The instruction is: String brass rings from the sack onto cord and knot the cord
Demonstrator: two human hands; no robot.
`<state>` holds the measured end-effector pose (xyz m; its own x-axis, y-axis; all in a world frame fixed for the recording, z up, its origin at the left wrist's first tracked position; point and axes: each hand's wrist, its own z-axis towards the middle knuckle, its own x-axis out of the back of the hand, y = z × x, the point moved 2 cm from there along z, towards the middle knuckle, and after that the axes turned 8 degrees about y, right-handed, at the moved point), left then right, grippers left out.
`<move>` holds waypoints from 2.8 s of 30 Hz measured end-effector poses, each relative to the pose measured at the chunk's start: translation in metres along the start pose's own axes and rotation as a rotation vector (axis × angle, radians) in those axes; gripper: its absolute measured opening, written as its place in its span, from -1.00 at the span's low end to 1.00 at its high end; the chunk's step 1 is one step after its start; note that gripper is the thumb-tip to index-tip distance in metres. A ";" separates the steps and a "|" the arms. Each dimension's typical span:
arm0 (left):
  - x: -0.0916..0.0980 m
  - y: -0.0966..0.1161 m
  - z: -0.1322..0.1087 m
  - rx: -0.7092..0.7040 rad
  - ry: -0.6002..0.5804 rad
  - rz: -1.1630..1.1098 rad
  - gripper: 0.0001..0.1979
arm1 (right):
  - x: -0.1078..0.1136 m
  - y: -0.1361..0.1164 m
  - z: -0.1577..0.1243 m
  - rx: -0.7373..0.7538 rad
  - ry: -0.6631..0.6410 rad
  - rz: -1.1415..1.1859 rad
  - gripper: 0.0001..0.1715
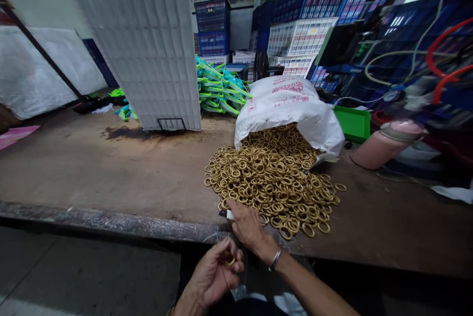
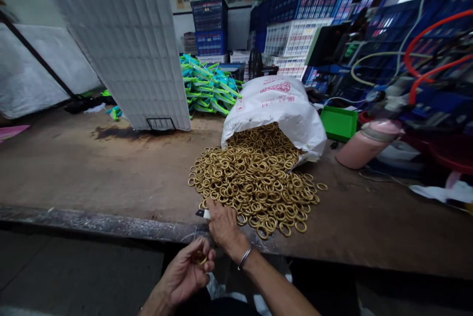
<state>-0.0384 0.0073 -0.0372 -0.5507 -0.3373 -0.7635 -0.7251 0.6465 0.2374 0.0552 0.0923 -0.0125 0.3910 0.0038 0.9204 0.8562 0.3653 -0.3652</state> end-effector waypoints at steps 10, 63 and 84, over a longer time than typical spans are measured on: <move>-0.006 0.016 0.006 -0.132 0.059 -0.057 -0.78 | -0.002 0.005 0.006 -0.034 0.079 -0.072 -0.48; -0.042 0.016 0.019 -0.517 0.085 0.597 -0.66 | 0.027 0.034 -0.028 -0.249 0.076 0.712 -0.70; -0.042 0.013 0.020 -0.663 0.066 0.750 -0.64 | 0.028 0.022 -0.036 -0.050 0.007 0.210 -0.70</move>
<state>-0.0168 0.0439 -0.0137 -0.9672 -0.0493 -0.2490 -0.2538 0.2025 0.9458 0.0972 0.0675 0.0001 0.5646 0.0686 0.8225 0.7715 0.3102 -0.5555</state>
